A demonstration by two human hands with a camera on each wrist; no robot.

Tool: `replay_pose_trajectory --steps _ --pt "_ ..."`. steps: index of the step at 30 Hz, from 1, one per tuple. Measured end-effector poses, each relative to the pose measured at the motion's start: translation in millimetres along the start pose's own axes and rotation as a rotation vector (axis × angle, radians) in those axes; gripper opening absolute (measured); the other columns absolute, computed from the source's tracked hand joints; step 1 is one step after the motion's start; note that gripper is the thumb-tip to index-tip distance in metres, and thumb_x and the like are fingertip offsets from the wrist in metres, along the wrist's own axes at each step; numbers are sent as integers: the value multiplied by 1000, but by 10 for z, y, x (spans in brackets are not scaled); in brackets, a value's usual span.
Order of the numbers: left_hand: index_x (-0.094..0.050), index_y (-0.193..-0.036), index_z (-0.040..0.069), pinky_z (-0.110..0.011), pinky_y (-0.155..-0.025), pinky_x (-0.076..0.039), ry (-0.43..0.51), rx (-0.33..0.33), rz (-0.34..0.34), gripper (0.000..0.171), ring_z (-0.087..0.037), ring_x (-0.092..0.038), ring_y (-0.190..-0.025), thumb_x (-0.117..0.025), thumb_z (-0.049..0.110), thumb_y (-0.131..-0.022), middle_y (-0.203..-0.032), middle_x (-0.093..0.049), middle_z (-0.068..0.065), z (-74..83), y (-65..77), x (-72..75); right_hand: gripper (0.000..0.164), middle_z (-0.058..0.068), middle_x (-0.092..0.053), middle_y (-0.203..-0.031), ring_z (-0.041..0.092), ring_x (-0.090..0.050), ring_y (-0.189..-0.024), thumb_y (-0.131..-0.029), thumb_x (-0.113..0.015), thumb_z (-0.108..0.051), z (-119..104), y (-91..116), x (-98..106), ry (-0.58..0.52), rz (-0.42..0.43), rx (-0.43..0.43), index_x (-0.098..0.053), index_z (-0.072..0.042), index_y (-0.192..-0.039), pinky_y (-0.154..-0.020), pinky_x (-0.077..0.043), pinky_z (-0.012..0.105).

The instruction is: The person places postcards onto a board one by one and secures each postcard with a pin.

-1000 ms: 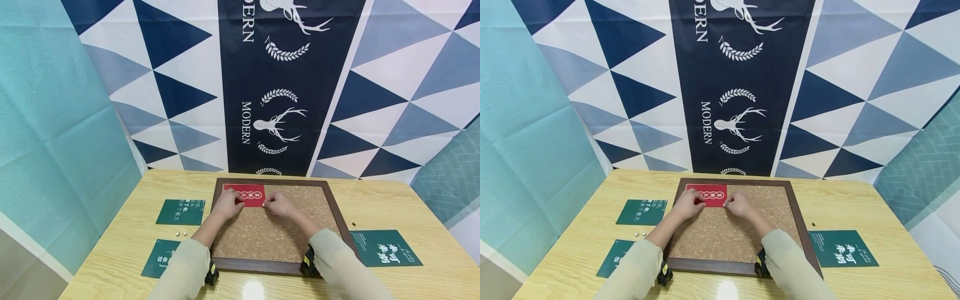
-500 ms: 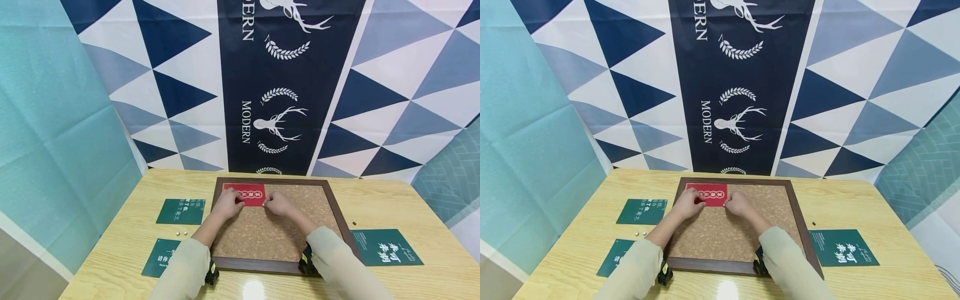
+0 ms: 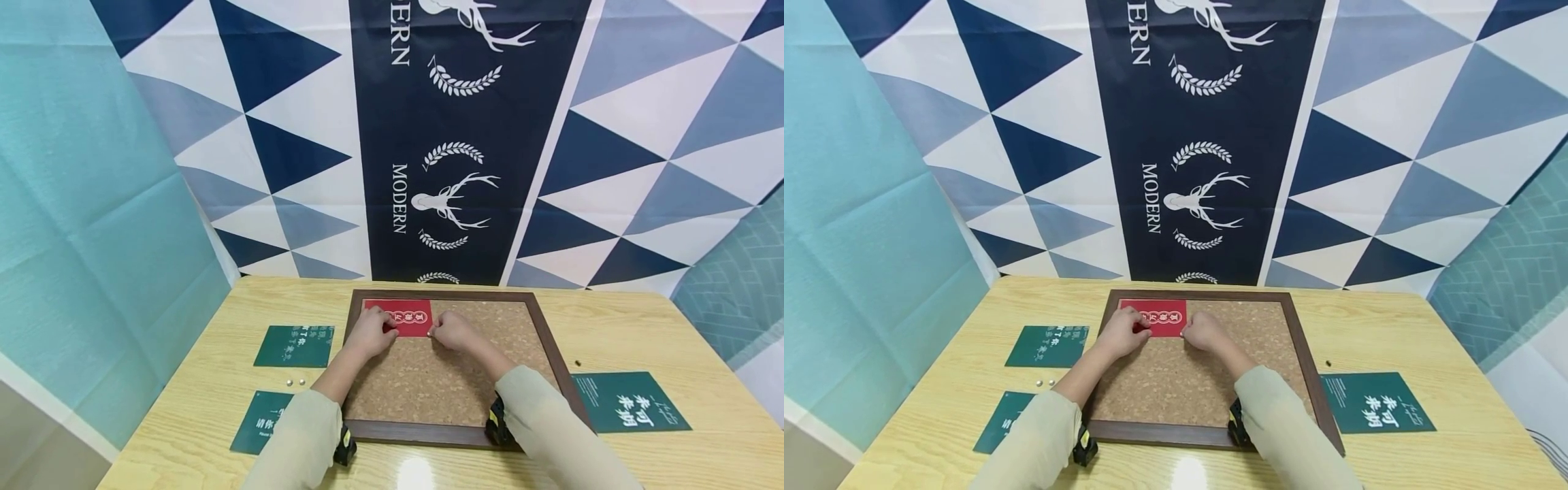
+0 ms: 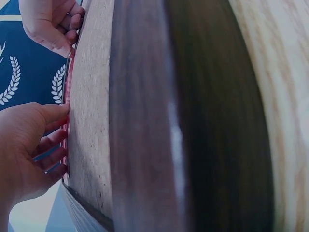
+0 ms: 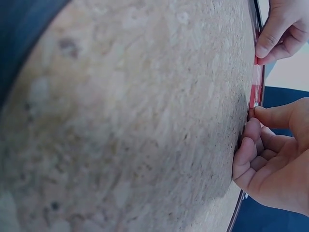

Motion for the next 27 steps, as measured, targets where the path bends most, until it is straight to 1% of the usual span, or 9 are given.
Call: replay_pose_trajectory --steps 3,8,14,20,23,27 --pt "-67 -89 11 -33 -84 -42 1 3 -2 15 -17 -48 -91 -64 23 -79 -94 -56 -4 -2 -1 -6 31 -2 -37 -53 12 -33 -48 -86 -52 -15 12 -2 -15 -1 -14 -17 -42 -12 -57 -45 -28 24" --pt "-67 -89 10 -33 -85 -42 4 -4 0 15 -18 -48 -90 -64 22 -79 -93 -56 -4 6 1 -3 30 -1 -39 -57 12 -34 -49 -86 -52 -13 16 -9 -30 -3 -26 -32 -41 -11 -58 -45 -29 23" --pt "-67 -88 10 -34 -87 -41 -1 -6 2 15 -18 -48 -90 -64 22 -79 -92 -56 -4 6 0 7 36 -2 -36 -51 11 -28 -44 -86 -52 -12 -12 -17 -38 15 -30 -39 -38 -12 -52 -43 -26 23" --pt "-67 -89 11 -32 -83 -42 -7 6 -8 15 -17 -47 -90 -64 23 -79 -92 -56 -3 -16 -3 -8 36 -2 -36 -52 11 -29 -45 -85 -52 -11 -28 1 -40 23 -33 -50 -38 -12 -52 -43 -26 23" --pt "-67 -88 10 -33 -83 -42 -2 1 -7 15 -18 -47 -90 -64 22 -79 -92 -56 -4 -2 -3 0 36 -2 -35 -52 10 -29 -45 -85 -52 -10 -21 7 -36 -13 -32 -50 -38 -12 -52 -43 -26 22" --pt "-67 -87 10 -35 -87 -39 -4 -24 7 14 -19 -49 -90 -64 21 -79 -92 -57 -5 20 0 17 38 -2 -35 -51 10 -30 -45 -86 -52 -9 -10 1 -49 -87 -38 -21 -35 -11 -52 -44 -26 21"
Point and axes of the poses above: each hand's wrist, its own y-axis away from the middle knuckle, its own x-axis out of the back of the hand, z = x × y, the point moved 10 cm from there along -y, towards the middle knuckle
